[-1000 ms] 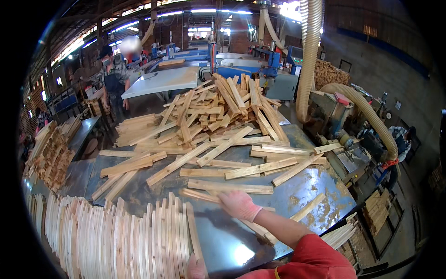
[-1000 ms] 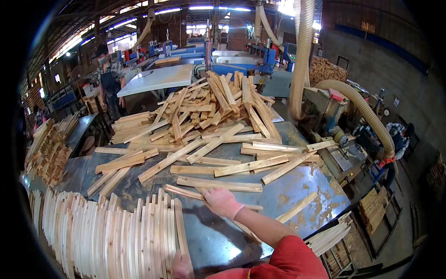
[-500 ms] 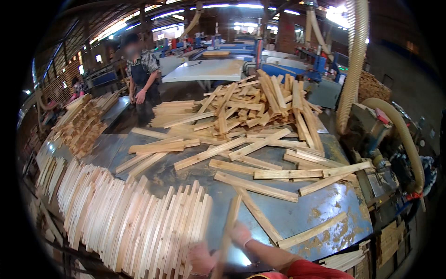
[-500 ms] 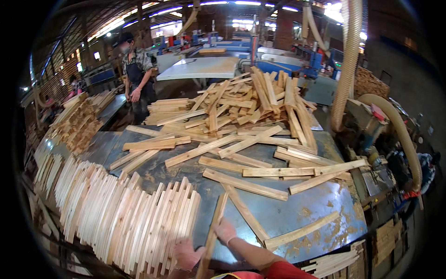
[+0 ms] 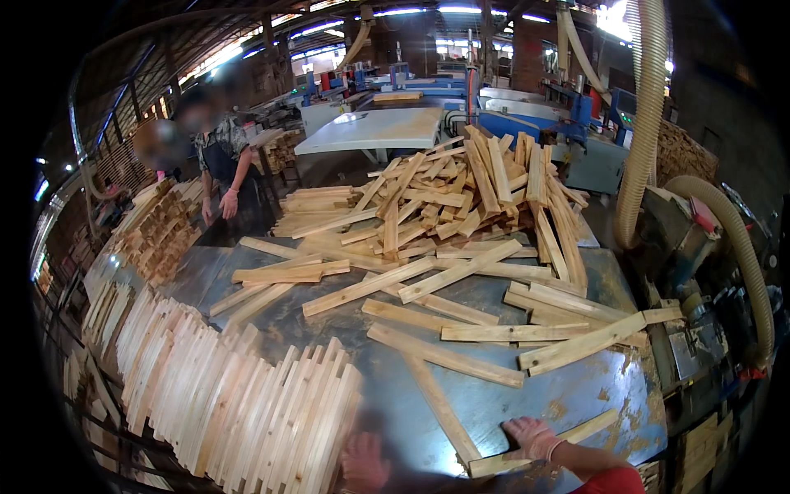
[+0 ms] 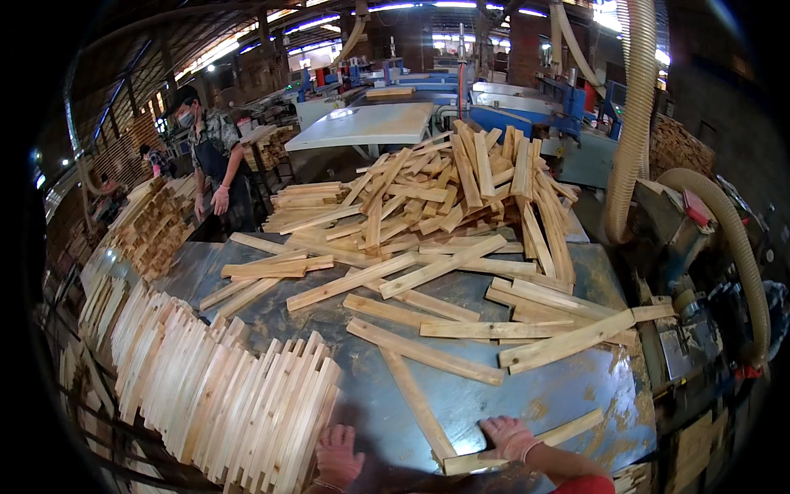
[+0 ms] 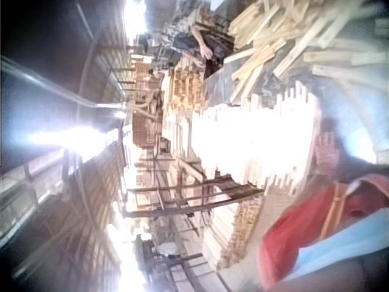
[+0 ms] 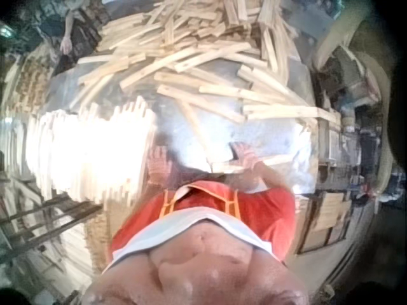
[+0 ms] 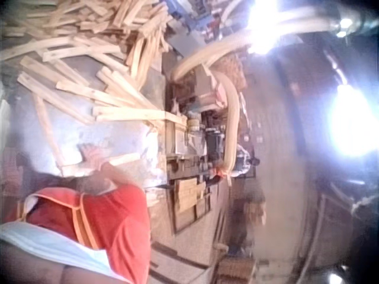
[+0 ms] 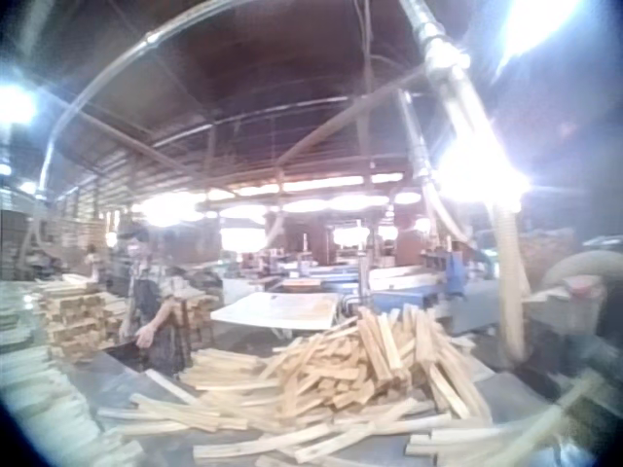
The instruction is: The person repeatedly picks up thin wooden planks from a large pile on a metal table and stacks them neatly on the left side. The person handles the planks one by one or in small groups, aligning them into a growing stack.
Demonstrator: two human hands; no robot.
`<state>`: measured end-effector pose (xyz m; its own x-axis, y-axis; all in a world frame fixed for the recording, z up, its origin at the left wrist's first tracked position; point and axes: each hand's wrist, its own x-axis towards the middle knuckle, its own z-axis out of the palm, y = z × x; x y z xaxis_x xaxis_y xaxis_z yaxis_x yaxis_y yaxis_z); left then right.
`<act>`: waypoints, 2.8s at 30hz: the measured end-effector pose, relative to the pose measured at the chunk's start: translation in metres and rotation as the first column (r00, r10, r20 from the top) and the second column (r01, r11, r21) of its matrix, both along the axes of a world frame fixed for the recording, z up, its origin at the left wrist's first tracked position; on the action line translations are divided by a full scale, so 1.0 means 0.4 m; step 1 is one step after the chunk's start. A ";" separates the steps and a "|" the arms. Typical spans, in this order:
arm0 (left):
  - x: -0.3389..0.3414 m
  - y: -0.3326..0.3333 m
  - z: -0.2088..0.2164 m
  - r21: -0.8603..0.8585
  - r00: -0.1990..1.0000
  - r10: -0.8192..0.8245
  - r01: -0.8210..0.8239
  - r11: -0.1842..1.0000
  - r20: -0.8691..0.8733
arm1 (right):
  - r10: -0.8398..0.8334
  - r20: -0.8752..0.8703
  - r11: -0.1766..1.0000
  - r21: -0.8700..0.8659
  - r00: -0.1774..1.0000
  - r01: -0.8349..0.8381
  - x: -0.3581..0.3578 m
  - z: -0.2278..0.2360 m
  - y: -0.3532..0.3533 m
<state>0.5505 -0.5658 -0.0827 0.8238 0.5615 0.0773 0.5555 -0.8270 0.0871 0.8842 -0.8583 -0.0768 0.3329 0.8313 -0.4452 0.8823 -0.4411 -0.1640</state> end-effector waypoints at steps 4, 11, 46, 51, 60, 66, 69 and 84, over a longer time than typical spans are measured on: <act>0.117 -0.109 -0.047 -0.232 0.997 -0.070 0.070 0.970 0.007 | 0.361 -0.063 0.929 0.114 0.931 -0.352 -0.045 -0.040 -0.068; 0.173 -0.144 -0.038 -0.709 0.977 0.078 0.088 0.699 0.198 | -0.264 -0.313 0.921 0.199 0.912 0.335 -0.016 0.216 0.102; 0.025 -0.010 -0.099 -0.302 0.979 0.055 0.007 0.953 0.195 | -0.287 -0.235 0.943 0.099 0.928 0.317 -0.047 0.005 0.365; 0.268 -0.066 -0.066 -0.537 0.941 0.315 -0.204 0.818 0.122 | 0.039 -0.454 0.978 0.201 0.890 0.060 -0.160 -0.016 0.297; 0.357 -0.111 -0.058 -0.171 0.960 0.220 -0.249 0.953 -0.172 | -0.306 0.277 0.906 0.379 0.911 0.189 0.524 0.085 0.272; 0.245 -0.025 -0.041 -0.516 0.931 0.364 -0.326 0.792 -0.029 | -0.111 0.189 0.986 -0.101 0.976 0.132 0.555 0.044 0.210; 0.100 0.012 -0.169 -0.846 0.865 0.501 -0.277 0.455 -0.013 | 0.014 0.252 0.994 -0.107 0.968 0.014 0.488 0.078 0.181; -0.268 -0.016 -0.037 0.052 0.975 0.196 -0.202 0.978 0.103 | -0.350 -0.677 0.771 0.185 0.648 0.609 -0.263 -0.034 0.366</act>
<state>0.4433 -0.5724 -0.0976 0.6832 0.7050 0.1903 0.7007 -0.7063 0.1009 0.7789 -0.7118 -0.0902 0.5183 0.7616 -0.3891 0.2279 -0.5615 -0.7955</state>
